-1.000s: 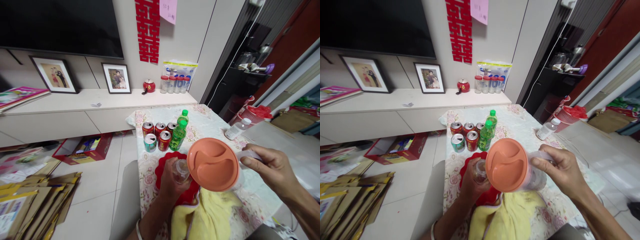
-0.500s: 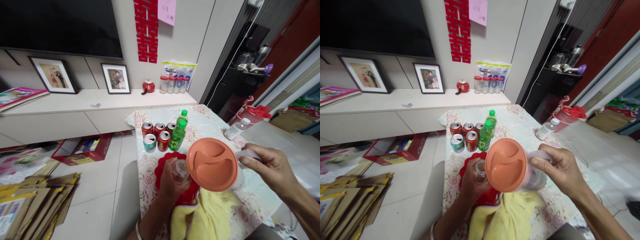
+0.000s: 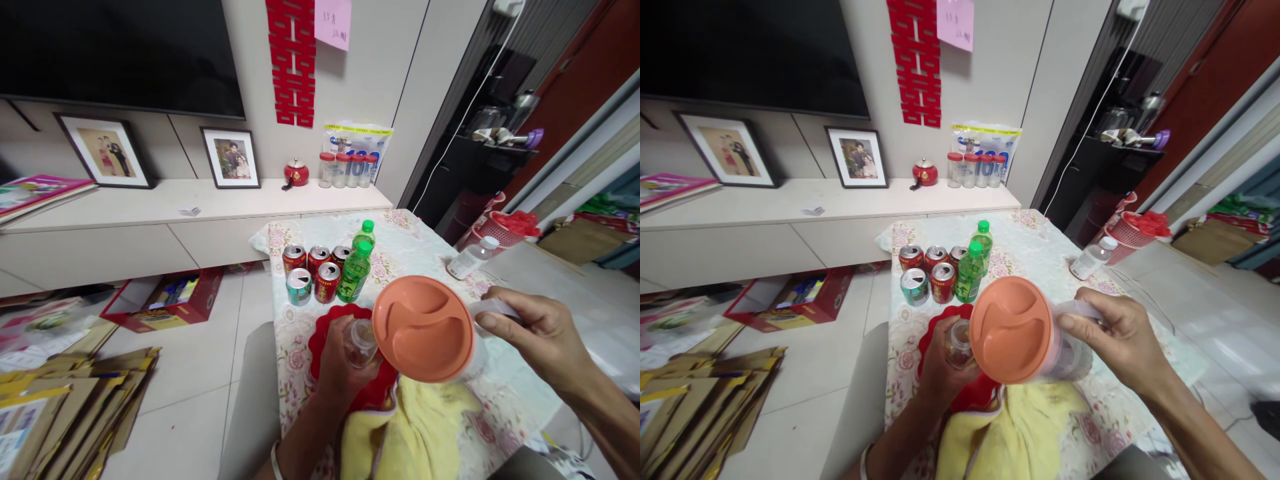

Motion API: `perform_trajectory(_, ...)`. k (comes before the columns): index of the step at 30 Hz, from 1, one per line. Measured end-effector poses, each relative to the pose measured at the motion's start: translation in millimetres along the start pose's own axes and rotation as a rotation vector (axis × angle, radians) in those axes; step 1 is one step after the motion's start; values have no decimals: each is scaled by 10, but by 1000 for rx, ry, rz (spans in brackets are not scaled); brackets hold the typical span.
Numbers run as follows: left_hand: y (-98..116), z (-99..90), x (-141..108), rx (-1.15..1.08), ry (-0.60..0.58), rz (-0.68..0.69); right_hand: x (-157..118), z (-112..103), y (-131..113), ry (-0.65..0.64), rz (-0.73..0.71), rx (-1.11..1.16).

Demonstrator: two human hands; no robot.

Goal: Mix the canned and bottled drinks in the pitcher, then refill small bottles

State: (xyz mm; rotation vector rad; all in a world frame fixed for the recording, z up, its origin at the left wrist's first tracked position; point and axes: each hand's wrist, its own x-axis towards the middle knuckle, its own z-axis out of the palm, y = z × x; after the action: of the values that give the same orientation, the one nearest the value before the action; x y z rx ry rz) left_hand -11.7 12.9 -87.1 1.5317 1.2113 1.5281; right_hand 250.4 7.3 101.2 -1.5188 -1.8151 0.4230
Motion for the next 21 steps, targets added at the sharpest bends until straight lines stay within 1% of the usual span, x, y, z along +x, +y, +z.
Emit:
perform_trajectory(5,11,-2,-4,-21,-21,-40,16,0,-26,-17,5,38)
perform_trajectory(13,-3,4,-5,-2,3,4,-4,-7,11,-18,1,31)
perform_trajectory(21,15,-5,2,-2,-38,-12,8,-9,-18,-8,3,14)
